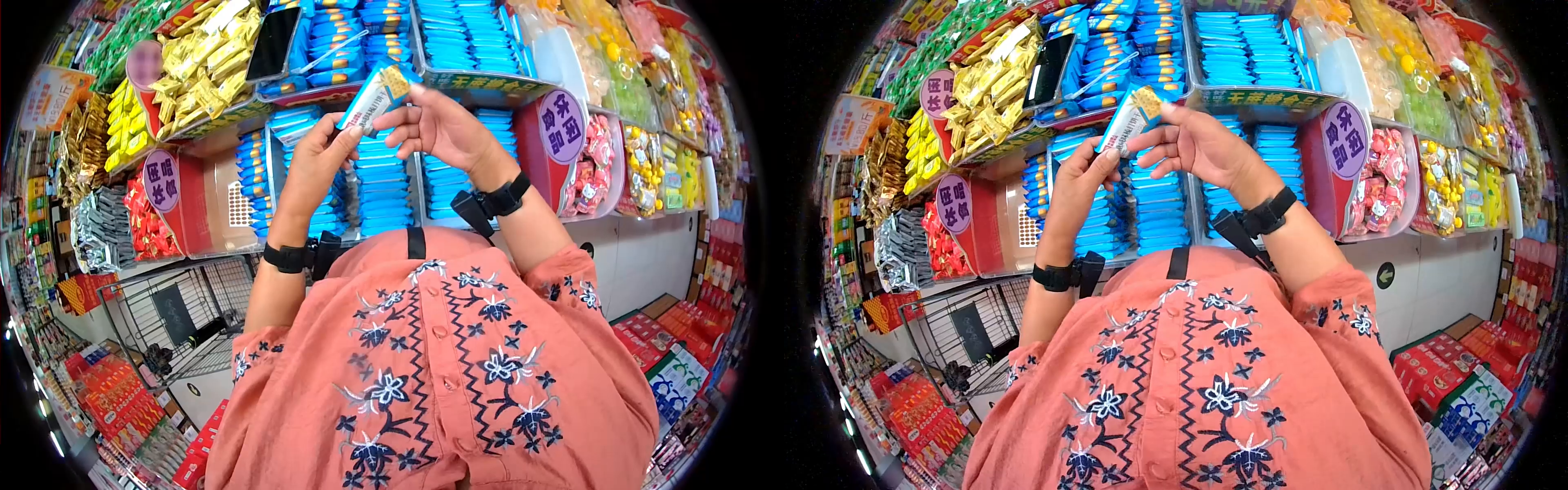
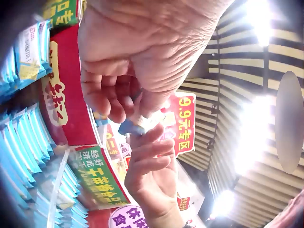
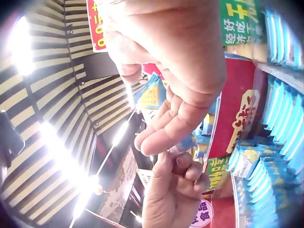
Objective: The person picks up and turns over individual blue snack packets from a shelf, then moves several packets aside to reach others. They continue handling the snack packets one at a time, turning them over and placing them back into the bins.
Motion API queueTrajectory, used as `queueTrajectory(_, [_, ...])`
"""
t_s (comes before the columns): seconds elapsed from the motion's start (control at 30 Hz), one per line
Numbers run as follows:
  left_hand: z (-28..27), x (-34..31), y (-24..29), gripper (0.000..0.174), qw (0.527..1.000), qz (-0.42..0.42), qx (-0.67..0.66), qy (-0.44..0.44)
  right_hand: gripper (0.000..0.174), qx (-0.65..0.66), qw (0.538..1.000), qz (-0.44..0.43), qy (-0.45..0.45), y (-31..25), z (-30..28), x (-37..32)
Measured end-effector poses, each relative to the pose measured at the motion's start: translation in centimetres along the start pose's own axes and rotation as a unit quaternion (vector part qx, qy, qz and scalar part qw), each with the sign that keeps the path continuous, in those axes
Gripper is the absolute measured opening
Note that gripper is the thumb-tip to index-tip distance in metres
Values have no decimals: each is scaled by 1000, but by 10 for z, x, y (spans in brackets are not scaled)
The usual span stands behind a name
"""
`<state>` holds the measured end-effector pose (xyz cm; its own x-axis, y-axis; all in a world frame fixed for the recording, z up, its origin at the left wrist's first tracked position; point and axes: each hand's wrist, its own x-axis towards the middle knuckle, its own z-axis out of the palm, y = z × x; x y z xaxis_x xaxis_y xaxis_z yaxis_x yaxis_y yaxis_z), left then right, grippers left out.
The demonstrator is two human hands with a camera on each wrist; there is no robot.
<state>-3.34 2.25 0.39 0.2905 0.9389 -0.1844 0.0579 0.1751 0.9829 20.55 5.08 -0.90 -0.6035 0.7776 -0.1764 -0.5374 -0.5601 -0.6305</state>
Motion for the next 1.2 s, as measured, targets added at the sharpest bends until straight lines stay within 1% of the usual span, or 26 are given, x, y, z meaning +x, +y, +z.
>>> queueTrajectory(0.03, [0, 0, -1, 29, 1000, 0, -21, 0, 40, -35, 999, -9, 11, -2, 4, -1])
queueTrajectory(0.13, [-3, 0, -4, 28, 999, -6, -46, -3, 35, -87, 996, -7, 33, 0, 4, 0])
queueTrajectory(0.33, [-1, 0, -5, 28, 991, -30, -130, 18, 35, -122, 991, 3, 59, 2, 9, 2])
queueTrajectory(0.53, [-9, 2, -12, 28, 992, -29, -121, 22, 36, -124, 989, 13, 82, 6, 13, 3])
queueTrajectory(0.73, [-10, 2, -15, 29, 993, -27, -115, 26, 38, -118, 990, 21, 75, 9, 11, 3])
queueTrajectory(0.93, [-9, 2, -15, 30, 993, -39, -111, 21, 38, -131, 987, 21, 86, 10, 8, 0])
queueTrajectory(1.03, [-8, 4, -15, 29, 994, -44, -97, 13, 35, -135, 985, 14, 102, 11, 4, -3])
queueTrajectory(1.13, [-7, 5, -14, 26, 996, -56, -75, -14, 37, -175, 974, -24, 138, 4, 1, -4])
queueTrajectory(1.2, [-5, 6, -14, 27, 996, -63, -53, -25, 36, -209, 967, -47, 140, -2, -6, -6])
